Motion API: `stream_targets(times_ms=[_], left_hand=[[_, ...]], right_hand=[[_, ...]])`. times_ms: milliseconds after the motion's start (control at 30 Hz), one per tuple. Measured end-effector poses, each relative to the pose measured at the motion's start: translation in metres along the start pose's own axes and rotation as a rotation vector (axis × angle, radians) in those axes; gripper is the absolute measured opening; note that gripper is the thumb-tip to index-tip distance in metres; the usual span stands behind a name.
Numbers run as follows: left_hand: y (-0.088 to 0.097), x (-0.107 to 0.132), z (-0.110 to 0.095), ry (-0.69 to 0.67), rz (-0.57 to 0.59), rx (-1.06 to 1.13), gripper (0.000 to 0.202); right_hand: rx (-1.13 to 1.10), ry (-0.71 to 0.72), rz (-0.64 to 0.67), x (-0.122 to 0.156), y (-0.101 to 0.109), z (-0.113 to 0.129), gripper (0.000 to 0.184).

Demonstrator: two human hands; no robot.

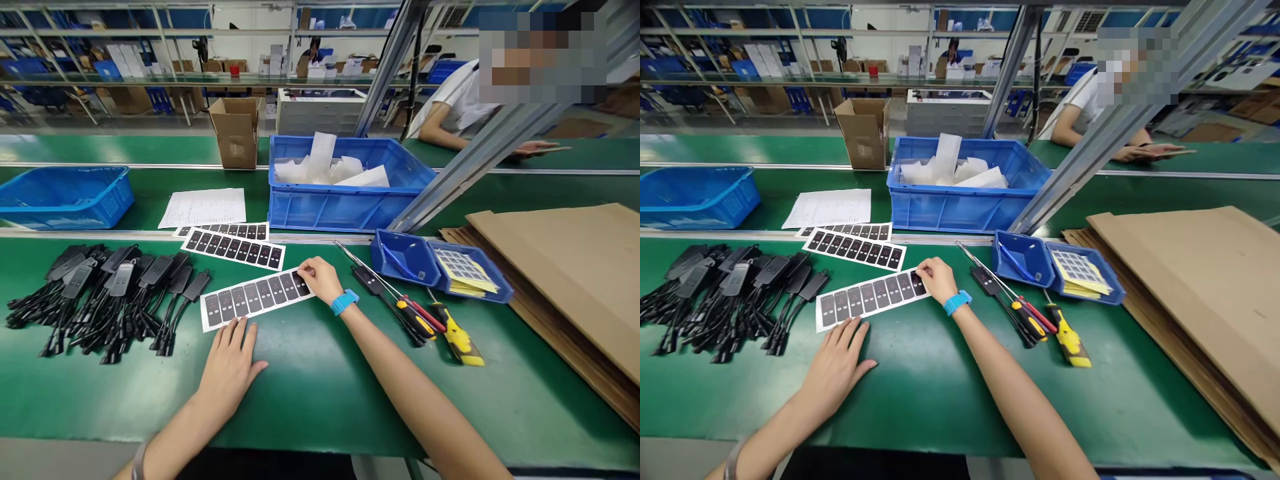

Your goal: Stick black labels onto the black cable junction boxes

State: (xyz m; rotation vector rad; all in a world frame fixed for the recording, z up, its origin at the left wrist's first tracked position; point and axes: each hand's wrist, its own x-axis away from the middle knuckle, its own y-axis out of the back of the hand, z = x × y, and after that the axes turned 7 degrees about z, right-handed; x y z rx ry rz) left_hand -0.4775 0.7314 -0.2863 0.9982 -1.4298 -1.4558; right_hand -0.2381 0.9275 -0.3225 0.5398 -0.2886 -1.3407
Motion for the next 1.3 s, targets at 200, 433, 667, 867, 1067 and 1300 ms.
stream_targets(times_ms=[200,433,667,867,1067,1300], left_hand=[[0.030,-0.014,0.018,0.049,-0.027,0.168,0.036],[0.061,-0.047,0.104,0.495,0.085,-0.075,0.032],[0.072,-0.036,0.128,0.485,-0.024,0.179,0.039],[0.085,-0.034,0.097,0.345,-0.121,1.382,0.049],[0.056,-0.059,0.022,0.271,0.349,2.118,0.040],[0.039,-0.058,-0.010,0.200,0.425,2.043,0.048]], right_hand=[[-0.369,-0.075,-0.296,0.005,0.029,0.006,0.032],[-0.849,-0.113,-0.404,0.041,0.038,0.075,0.030],[-0.897,-0.153,-0.313,0.056,0.021,0.082,0.032],[-0.980,-0.089,-0.227,0.064,0.018,0.099,0.028],[-0.890,-0.056,-0.116,0.073,0.013,0.106,0.027],[-0.697,-0.074,0.012,0.081,0.006,0.102,0.026]])
